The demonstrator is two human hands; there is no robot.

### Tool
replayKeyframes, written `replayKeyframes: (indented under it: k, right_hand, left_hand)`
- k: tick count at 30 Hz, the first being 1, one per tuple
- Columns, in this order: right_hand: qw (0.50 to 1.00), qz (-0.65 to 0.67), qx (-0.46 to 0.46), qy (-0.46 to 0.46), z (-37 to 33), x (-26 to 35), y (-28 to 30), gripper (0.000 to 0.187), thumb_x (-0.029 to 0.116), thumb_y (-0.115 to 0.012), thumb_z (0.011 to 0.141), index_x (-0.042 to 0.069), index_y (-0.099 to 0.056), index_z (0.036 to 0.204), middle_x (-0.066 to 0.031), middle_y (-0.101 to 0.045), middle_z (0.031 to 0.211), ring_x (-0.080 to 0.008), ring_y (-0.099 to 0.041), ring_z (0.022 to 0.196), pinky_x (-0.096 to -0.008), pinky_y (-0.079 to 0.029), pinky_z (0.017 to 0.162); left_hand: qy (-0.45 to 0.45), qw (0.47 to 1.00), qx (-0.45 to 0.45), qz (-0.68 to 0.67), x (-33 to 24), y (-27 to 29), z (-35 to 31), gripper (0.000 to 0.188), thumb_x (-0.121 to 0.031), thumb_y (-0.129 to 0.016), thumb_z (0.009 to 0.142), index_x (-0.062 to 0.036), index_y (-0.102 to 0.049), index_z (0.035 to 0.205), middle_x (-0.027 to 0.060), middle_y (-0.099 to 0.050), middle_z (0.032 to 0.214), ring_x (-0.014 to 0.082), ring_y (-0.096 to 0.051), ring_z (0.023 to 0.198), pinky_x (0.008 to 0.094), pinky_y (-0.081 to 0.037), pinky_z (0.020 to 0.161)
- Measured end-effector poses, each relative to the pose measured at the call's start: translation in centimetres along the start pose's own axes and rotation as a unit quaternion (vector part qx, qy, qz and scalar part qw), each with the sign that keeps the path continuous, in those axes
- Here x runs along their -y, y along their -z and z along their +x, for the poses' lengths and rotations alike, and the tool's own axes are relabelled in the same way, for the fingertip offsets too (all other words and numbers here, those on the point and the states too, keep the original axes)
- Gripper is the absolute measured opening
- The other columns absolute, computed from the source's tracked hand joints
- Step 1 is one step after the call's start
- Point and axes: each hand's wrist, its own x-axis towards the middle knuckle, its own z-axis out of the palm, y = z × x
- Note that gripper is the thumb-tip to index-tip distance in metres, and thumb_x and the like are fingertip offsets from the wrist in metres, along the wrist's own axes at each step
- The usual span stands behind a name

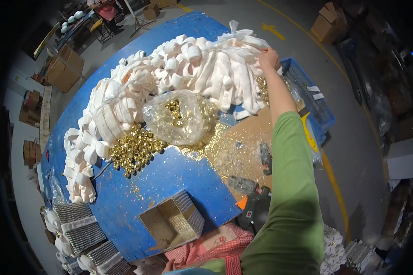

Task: Decorating gift boxes with ribbons and decorative bells using a hot glue gun.

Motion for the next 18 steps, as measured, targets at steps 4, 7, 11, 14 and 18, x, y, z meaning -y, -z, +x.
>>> replayKeyframes:
  k: [4,7,11,14,18]
  right_hand:
    - [0.996,-0.068,-0.043,0.032,2.9,0.9,-1.8,0.043,0.036,-0.058,0.079,0.02,-0.055,0.119,-0.0093,-0.053,0.123,-0.0255,-0.049,0.115,-0.0364,-0.04,0.094]
    - [0.988,-0.061,-0.117,0.084,3.8,2.3,-2.9,0.042,0.032,-0.059,0.079,0.02,-0.056,0.119,-0.0095,-0.057,0.118,-0.0262,-0.052,0.113,-0.0356,-0.042,0.093]
    - [0.993,-0.114,-0.013,0.034,4.5,2.8,-1.9,0.024,0.022,-0.062,0.076,0.011,-0.065,0.097,-0.0096,-0.066,0.088,-0.0252,-0.063,0.084,-0.035,-0.051,0.073]
    - [0.9,0.322,0.274,-0.103,5.3,2.6,-0.1,0.012,0.021,-0.063,0.081,0.009,-0.061,0.078,0.004,-0.052,0.065,-0.0038,-0.045,0.049,-0.0181,-0.039,0.043]
    - [0.792,0.524,0.288,-0.126,5.5,1.8,2.2,0.021,0.029,-0.065,0.078,0.009,-0.06,0.074,0.0029,-0.048,0.054,-0.0069,-0.042,0.039,-0.0192,-0.036,0.039]
  left_hand:
    - [-0.042,0.976,-0.148,-0.155,3.8,0.2,-0.9,0.021,-0.004,-0.053,0.086,-0.0001,-0.056,0.107,0.0198,-0.056,0.1,0.0305,-0.056,0.097,0.041,-0.045,0.093]
    - [0.044,0.958,-0.177,-0.223,3.0,0.5,-1.9,0.014,-0.005,-0.05,0.09,-0.0022,-0.06,0.1,0.0104,-0.059,0.084,0.0173,-0.056,0.074,0.0281,-0.049,0.07]
    - [0.176,0.929,-0.189,-0.265,2.0,1.4,-2.6,0.016,-0.007,-0.049,0.091,-0.0051,-0.061,0.1,0.0055,-0.061,0.077,0.0111,-0.053,0.06,0.0237,-0.046,0.052]
    - [0.108,0.964,-0.173,-0.169,3.5,1.6,-1.7,0.014,-0.008,-0.05,0.091,-0.0035,-0.061,0.098,0.0066,-0.06,0.078,0.0117,-0.053,0.062,0.0228,-0.047,0.057]
    - [-0.018,0.986,-0.16,-0.049,6.7,1.0,0.7,0.012,-0.01,-0.052,0.091,-0.0045,-0.061,0.097,0.0031,-0.06,0.072,0.0077,-0.05,0.056,0.0208,-0.04,0.048]
